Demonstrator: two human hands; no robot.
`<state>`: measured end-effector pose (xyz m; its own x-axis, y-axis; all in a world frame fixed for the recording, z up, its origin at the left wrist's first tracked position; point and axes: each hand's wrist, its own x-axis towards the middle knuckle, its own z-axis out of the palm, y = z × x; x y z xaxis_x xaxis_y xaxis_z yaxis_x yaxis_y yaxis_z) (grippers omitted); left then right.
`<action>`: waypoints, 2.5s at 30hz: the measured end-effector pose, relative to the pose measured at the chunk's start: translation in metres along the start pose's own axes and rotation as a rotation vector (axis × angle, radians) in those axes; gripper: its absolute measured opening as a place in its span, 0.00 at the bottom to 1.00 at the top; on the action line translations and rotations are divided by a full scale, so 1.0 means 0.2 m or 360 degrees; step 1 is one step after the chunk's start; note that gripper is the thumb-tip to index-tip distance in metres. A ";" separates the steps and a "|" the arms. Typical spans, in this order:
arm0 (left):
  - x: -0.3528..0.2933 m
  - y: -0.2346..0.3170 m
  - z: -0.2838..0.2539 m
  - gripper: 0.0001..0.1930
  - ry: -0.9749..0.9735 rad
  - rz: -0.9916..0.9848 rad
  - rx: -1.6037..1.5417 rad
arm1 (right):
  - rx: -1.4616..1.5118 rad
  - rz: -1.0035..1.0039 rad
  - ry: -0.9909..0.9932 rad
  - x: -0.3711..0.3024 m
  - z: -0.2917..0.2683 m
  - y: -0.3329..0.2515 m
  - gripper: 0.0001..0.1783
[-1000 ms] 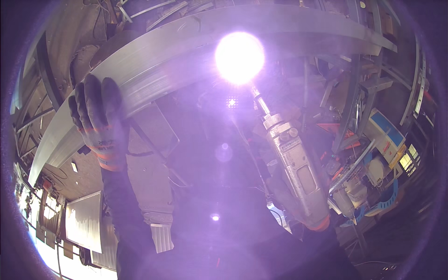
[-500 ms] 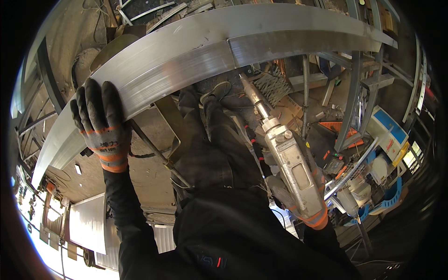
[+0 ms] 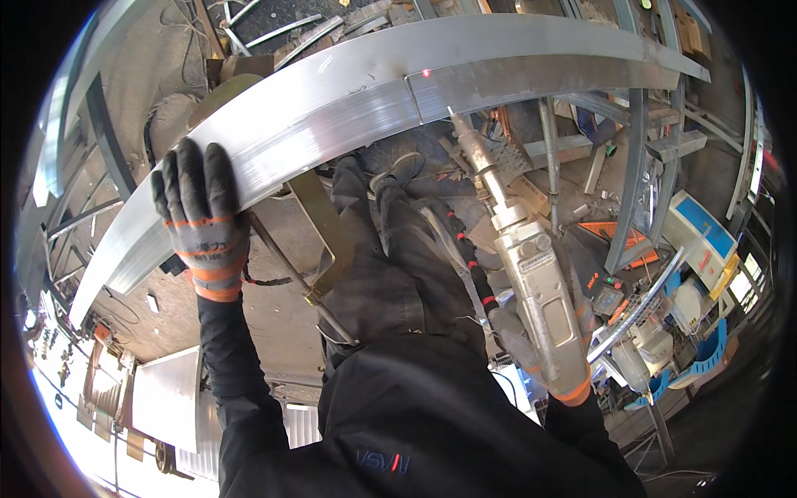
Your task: The person aligns and tack welds curved metal frame sections using a welding torch and magnetic clamps. They repeatedly adjust the pieces, apply brief welds, and reposition the frame to continue joining the components in a workshop setting.
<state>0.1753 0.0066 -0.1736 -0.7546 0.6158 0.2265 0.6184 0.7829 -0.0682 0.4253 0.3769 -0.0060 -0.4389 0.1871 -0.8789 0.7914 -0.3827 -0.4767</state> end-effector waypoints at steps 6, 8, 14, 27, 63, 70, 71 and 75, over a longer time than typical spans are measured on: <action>0.04 -0.12 -0.05 0.47 -0.0327 0.0087 -0.0119 | 0.0678 -0.0676 -0.0732 -0.02 -0.08 -0.03 0.51; 0.09 -0.18 -0.08 0.47 -0.0314 0.0077 -0.0379 | -0.0207 -0.1221 -0.0406 -0.09 -0.07 -0.05 0.47; 0.20 -0.25 -0.18 0.45 -0.0629 0.0109 -0.0426 | -0.1324 -0.1835 0.0338 -0.32 -0.13 -0.02 0.38; 0.65 -0.60 -0.27 0.36 -0.0959 0.0181 -0.0701 | -0.0882 -0.1331 0.0214 -0.41 0.04 -0.16 0.38; 1.15 -1.10 0.19 0.24 -0.1730 -0.0409 -0.1734 | -0.1608 -0.1833 0.0349 0.24 0.60 -0.68 0.28; 1.16 -1.12 0.26 0.23 -0.1892 -0.0469 -0.1848 | -0.1658 -0.1769 0.0227 0.51 0.55 -0.63 0.39; 1.15 -1.13 0.28 0.24 -0.1877 -0.0458 -0.1880 | -0.1724 -0.1729 0.0212 0.54 0.54 -0.60 0.41; 1.11 -1.15 0.33 0.30 -0.1781 -0.0577 -0.1869 | 0.0812 -0.0555 -0.0874 0.64 0.48 -0.54 0.43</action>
<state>-0.1498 -0.0313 -0.1715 -0.3395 0.5902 -0.7324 -0.1869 0.7208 0.6675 0.2424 0.3562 -0.0645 -0.8735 -0.0472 -0.4845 0.3391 -0.7730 -0.5361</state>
